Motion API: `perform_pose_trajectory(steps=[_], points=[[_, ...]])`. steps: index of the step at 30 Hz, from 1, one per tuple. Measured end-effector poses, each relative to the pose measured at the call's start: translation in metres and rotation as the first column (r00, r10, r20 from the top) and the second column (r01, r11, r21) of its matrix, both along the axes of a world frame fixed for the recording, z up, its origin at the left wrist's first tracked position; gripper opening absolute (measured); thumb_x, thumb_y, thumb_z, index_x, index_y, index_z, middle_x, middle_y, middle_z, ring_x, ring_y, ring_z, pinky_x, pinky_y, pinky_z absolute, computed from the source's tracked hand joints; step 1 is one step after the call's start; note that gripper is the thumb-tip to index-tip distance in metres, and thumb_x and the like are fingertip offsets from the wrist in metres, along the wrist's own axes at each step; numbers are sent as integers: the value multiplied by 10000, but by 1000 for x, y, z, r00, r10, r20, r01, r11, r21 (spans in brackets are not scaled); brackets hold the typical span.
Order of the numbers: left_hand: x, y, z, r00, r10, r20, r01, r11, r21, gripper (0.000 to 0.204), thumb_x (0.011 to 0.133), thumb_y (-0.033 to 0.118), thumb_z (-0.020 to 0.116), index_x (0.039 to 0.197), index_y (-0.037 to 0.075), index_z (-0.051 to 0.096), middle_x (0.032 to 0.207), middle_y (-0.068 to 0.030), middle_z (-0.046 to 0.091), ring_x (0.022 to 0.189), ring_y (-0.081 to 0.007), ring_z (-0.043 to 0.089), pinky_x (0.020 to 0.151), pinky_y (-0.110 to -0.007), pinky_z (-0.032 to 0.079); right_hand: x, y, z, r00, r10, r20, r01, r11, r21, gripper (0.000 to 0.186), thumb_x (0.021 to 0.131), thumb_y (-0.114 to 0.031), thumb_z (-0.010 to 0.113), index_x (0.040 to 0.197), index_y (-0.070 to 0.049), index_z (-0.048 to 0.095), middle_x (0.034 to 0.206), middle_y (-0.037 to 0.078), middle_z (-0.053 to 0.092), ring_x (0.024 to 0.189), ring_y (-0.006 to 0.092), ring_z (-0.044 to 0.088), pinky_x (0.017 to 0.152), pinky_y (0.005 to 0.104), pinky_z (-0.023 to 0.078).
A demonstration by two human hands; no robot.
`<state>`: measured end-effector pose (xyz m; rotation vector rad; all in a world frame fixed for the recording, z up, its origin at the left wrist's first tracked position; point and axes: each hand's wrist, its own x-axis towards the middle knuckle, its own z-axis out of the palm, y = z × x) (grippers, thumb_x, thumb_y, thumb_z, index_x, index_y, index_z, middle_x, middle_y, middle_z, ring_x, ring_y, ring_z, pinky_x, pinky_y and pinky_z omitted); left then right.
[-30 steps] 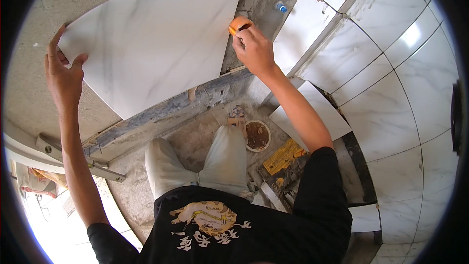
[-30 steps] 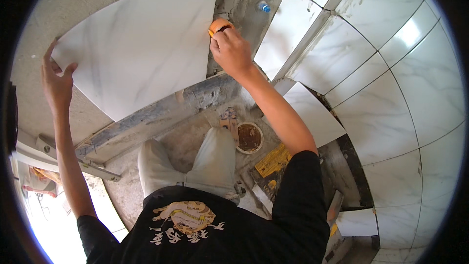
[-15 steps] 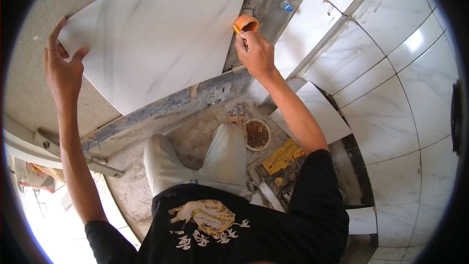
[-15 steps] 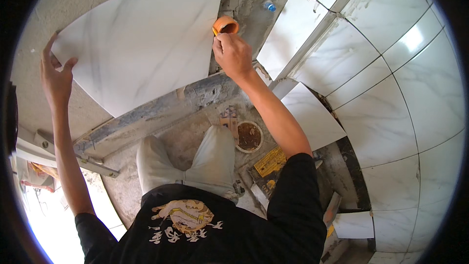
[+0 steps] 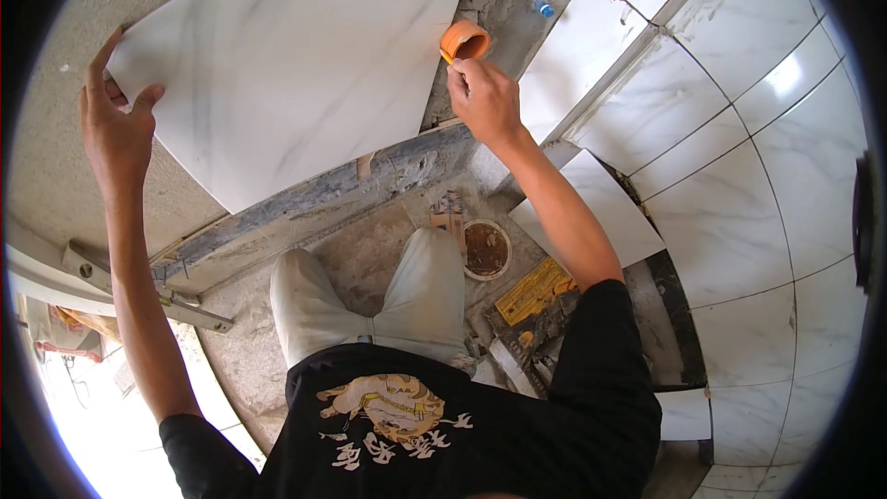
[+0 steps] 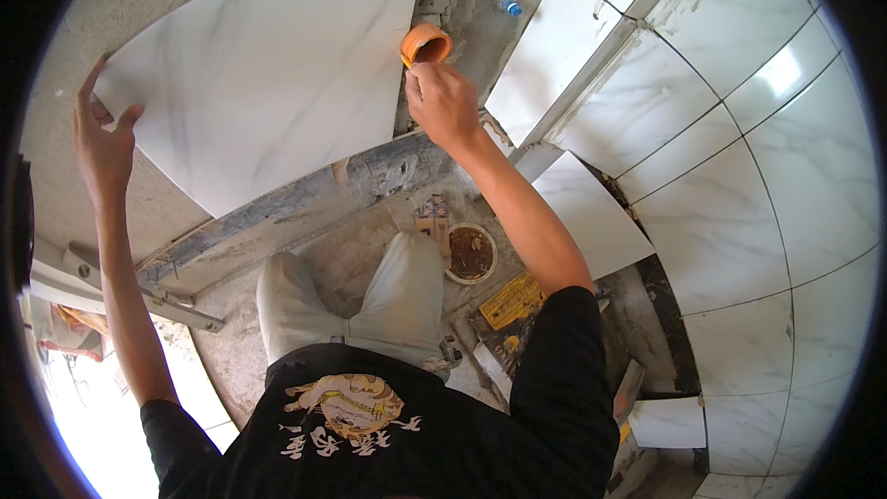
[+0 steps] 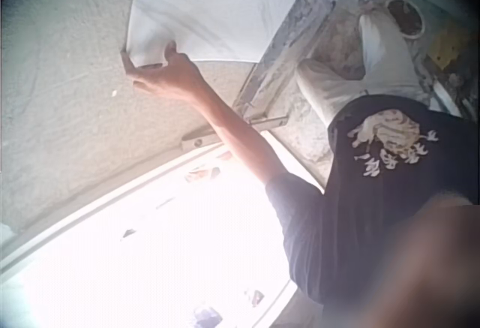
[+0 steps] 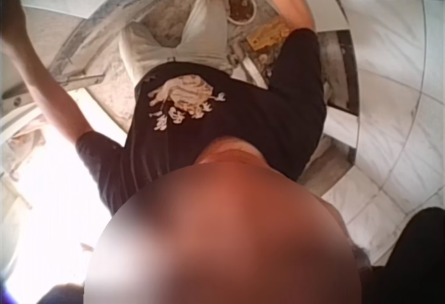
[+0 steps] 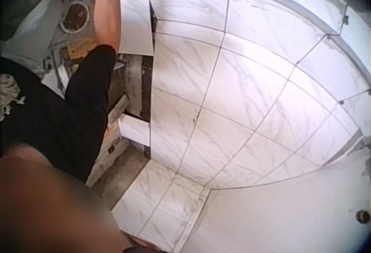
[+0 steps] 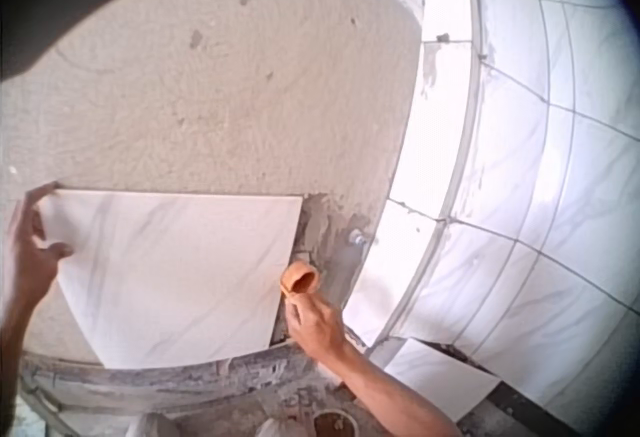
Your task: The person is installing large ceramic tiles on a wall inside a room under renovation.
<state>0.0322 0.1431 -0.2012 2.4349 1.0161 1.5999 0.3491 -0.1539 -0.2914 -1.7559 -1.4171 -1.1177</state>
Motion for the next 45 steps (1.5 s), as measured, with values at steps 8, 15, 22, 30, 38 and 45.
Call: perform_pose_trajectory(steps=[8, 15, 22, 30, 38, 45], points=[[0, 3, -3, 1000, 16, -4, -16, 998, 54, 728, 761, 54, 789, 1392, 293, 515, 1070, -78, 655, 861, -180, 626, 748, -356, 586, -1, 2, -1, 1000, -15, 10, 15, 999, 28, 129, 797, -32, 725, 854, -27, 610, 686, 122, 615, 608, 298, 624, 526, 372, 500], [-1, 9, -4, 1000, 13, -23, -12, 999, 46, 727, 760, 76, 794, 1394, 297, 513, 1064, -85, 658, 869, -181, 631, 747, -361, 588, 0, 2, 0, 999, -31, 13, 31, 999, 20, 128, 801, -41, 722, 844, -39, 602, 690, 123, 617, 621, 300, 625, 528, 390, 493], [-3, 8, -3, 999, 12, -33, -10, 998, 58, 731, 757, 89, 800, 1394, 305, 513, 1058, -77, 652, 877, -180, 621, 746, -362, 582, -4, 2, -2, 1000, -31, -2, 32, 999, 27, 132, 799, -43, 719, 835, -49, 592, 674, 115, 602, 617, 305, 614, 528, 400, 490], [-1, 1, 0, 999, 31, -32, -30, 999, 35, 736, 745, 63, 805, 1387, 286, 524, 1080, -78, 642, 881, -185, 612, 783, -355, 571, -8, 2, 0, 998, -57, -9, 57, 998, -19, 129, 817, -55, 704, 810, -48, 576, 670, 122, 593, 605, 315, 605, 542, 400, 497], [-2, -1, 4, 996, 68, -58, -66, 997, 44, 741, 720, 67, 823, 1373, 275, 544, 1043, -61, 638, 842, -172, 574, 763, -331, 559, -8, -7, 42, 997, -11, -73, 27, 975, 219, 86, 887, -69, 659, 947, -10, 641, 806, 133, 677, 727, 258, 681, 639, 352, 546], [-2, -10, 8, 1000, 29, -13, -28, 997, 67, 752, 710, 62, 830, 1371, 278, 546, 1006, -37, 613, 830, -158, 547, 760, -319, 547, -149, -118, 142, 717, 694, -60, -374, 456, 808, 399, 1019, -173, 376, 1294, 107, 452, 1111, 326, 625, 867, 377, 684, 897, 504, 533]])
